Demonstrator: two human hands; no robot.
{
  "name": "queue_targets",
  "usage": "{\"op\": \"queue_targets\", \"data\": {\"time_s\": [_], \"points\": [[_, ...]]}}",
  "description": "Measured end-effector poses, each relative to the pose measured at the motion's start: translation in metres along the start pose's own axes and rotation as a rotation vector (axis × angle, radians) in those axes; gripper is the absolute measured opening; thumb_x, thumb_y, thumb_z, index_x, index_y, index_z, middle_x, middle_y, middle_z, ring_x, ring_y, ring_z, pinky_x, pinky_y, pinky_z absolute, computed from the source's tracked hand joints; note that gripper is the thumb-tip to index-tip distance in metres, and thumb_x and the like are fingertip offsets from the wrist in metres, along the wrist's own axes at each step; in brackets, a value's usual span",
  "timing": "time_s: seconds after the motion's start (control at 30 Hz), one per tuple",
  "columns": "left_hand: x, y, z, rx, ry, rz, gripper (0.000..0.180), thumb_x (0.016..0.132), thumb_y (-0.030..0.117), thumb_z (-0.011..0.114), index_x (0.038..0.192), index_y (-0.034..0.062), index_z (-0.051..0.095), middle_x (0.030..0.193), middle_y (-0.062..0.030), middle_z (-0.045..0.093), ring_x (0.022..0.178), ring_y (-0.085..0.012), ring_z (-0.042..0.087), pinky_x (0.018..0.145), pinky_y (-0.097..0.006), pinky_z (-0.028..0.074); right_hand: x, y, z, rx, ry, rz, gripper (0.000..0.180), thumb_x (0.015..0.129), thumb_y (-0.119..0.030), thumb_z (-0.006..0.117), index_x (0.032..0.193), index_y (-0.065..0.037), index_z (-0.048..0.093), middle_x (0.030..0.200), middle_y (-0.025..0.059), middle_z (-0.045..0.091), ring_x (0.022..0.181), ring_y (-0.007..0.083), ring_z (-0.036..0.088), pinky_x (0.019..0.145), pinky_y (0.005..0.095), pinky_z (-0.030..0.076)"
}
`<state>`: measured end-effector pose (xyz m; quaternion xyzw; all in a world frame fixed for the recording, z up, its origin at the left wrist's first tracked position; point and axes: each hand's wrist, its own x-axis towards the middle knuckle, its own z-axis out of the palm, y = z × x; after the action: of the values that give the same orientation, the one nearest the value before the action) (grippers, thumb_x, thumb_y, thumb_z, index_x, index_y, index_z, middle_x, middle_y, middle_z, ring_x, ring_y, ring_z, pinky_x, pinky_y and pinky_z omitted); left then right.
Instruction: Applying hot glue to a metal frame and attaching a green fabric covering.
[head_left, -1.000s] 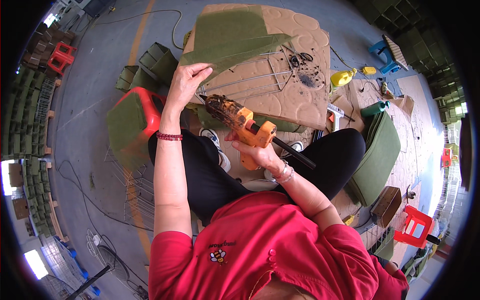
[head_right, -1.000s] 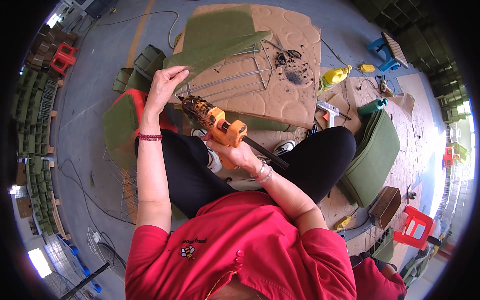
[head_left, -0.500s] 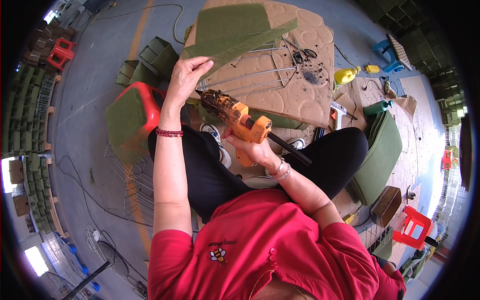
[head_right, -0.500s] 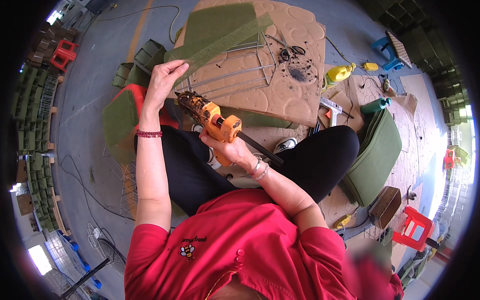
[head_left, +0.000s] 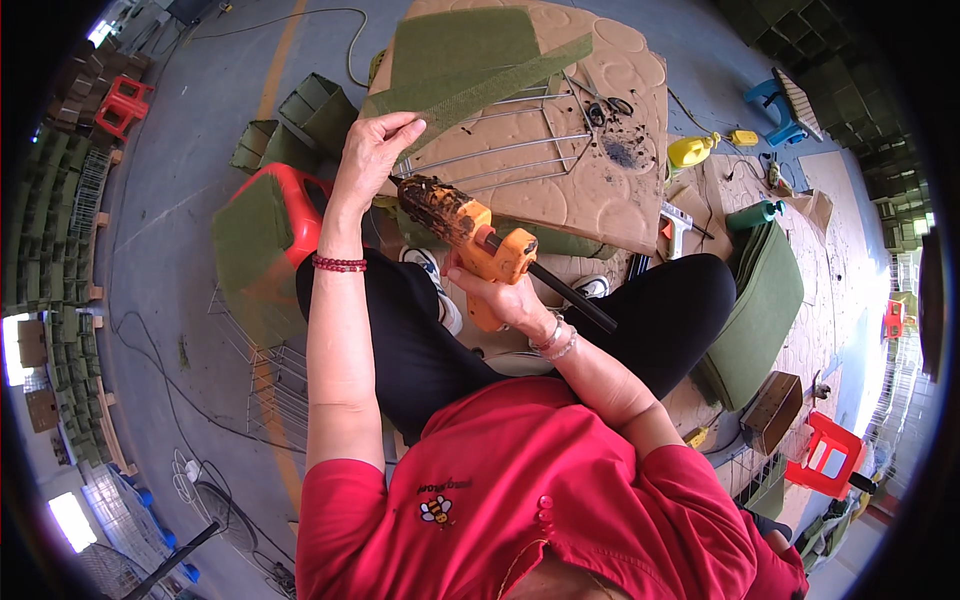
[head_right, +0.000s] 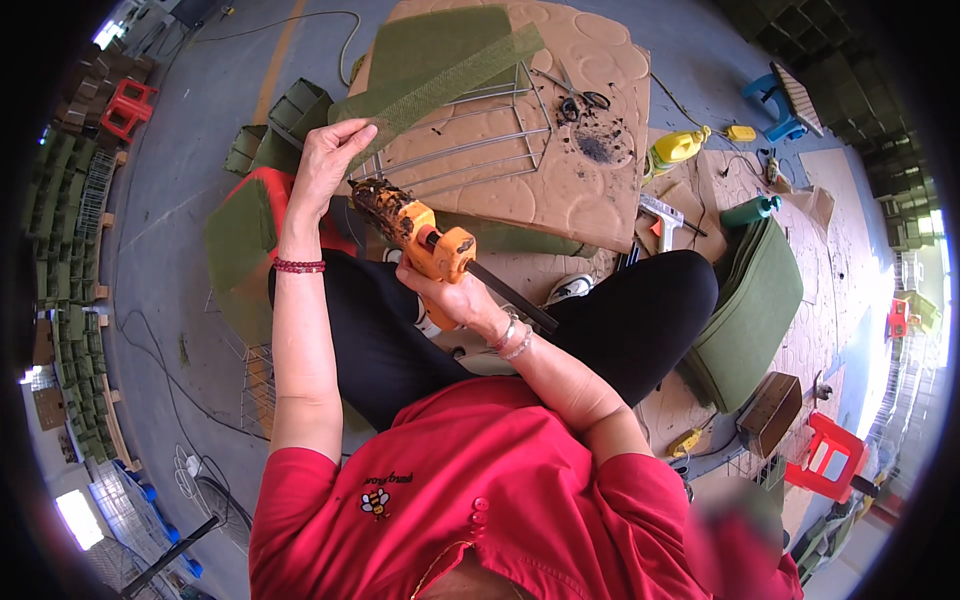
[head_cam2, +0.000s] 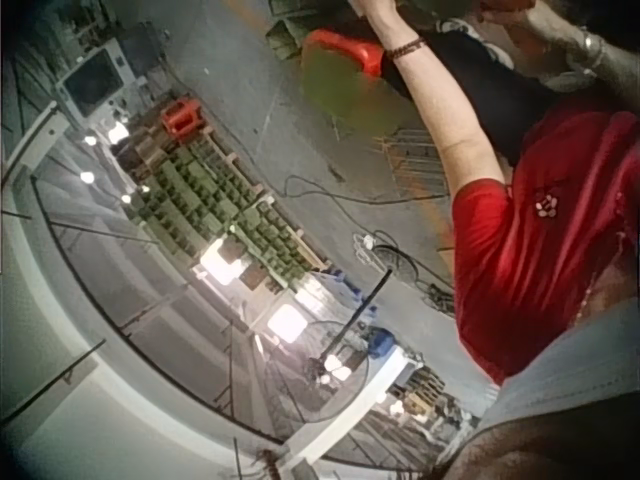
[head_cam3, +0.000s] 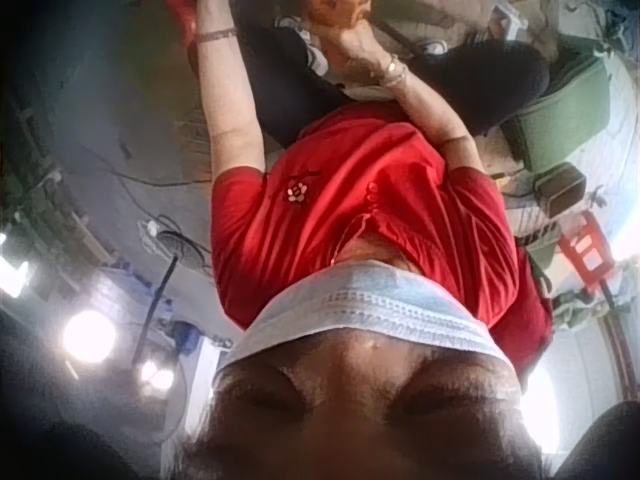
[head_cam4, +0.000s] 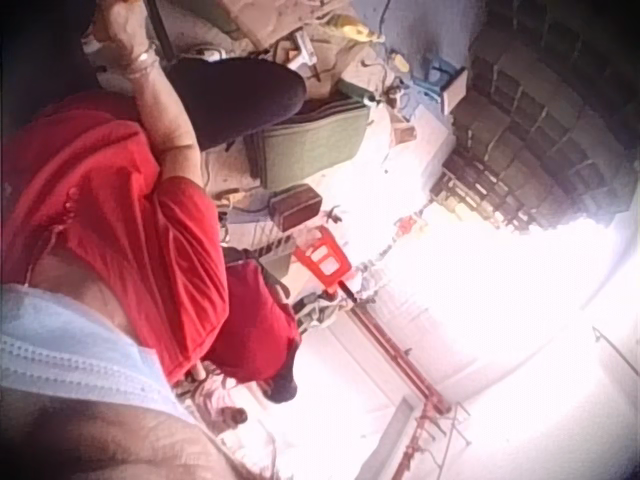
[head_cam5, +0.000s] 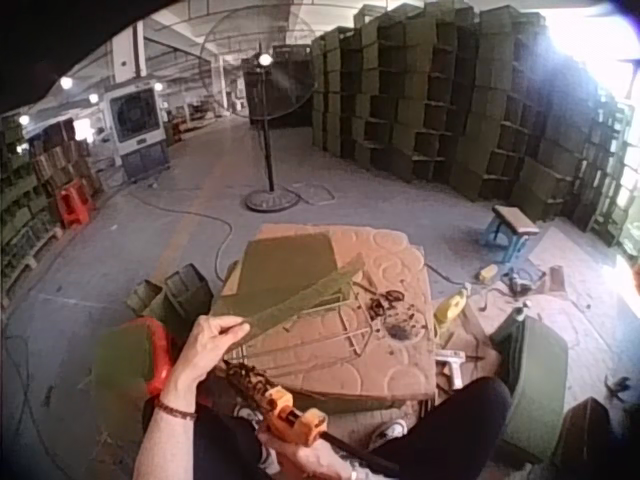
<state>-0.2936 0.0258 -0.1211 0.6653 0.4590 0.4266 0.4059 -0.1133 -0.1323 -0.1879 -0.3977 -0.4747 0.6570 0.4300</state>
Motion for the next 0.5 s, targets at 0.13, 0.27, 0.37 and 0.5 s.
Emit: {"op": "queue_targets", "data": {"time_s": [0.13, 0.27, 0.37, 0.5], "points": [[0.0, 0.0, -0.003, 0.012, -0.018, -0.064, 0.026, 0.09, 0.019, 0.068, 0.105, -0.0029, 0.071, 0.086, 0.0025, 0.067, 0.078, -0.0028, 0.055, 0.074, -0.021, 0.045, -0.001, 0.005, -0.002, -0.038, 0.008, 0.018, 0.026, 0.087, -0.028, 0.07, 0.104, -0.009, 0.063, 0.094, 0.0, 0.063, 0.089, 0.0103, 0.058, 0.083, 0.0275, 0.046], [0.0, 0.0, -0.002, -0.019, -0.027, -0.065, 0.027, 0.09, 0.019, 0.068, 0.105, -0.0029, 0.071, 0.085, 0.0028, 0.067, 0.078, -0.0027, 0.055, 0.074, -0.021, 0.045, -0.003, 0.006, -0.003, -0.019, 0.039, 0.001, 0.026, 0.086, -0.028, 0.07, 0.103, -0.01, 0.064, 0.094, -0.0001, 0.063, 0.088, 0.0101, 0.058, 0.081, 0.0277, 0.046], [0.0, 0.002, -0.001, -0.026, 0.009, -0.005, 0.029, 0.09, 0.021, 0.068, 0.104, -0.0048, 0.069, 0.077, 0.0036, 0.064, 0.071, -0.0031, 0.051, 0.065, -0.022, 0.044, -0.003, 0.001, -0.004, 0.008, 0.071, -0.008, 0.025, 0.086, -0.027, 0.071, 0.102, -0.009, 0.064, 0.093, -0.0007, 0.064, 0.087, 0.0094, 0.058, 0.08, 0.0272, 0.046], [0.0, 0.001, -0.002, 0.0, 0.007, -0.012, 0.029, 0.09, 0.021, 0.068, 0.104, -0.0048, 0.069, 0.076, 0.0031, 0.064, 0.07, -0.0032, 0.051, 0.065, -0.022, 0.043, -0.005, -0.008, -0.004, -0.03, 0.046, 0.029, 0.014, 0.088, -0.006, 0.061, 0.101, -0.005, 0.055, 0.095, 0.0036, 0.059, 0.094, 0.0143, 0.056, 0.087, 0.0321, 0.045]]}}
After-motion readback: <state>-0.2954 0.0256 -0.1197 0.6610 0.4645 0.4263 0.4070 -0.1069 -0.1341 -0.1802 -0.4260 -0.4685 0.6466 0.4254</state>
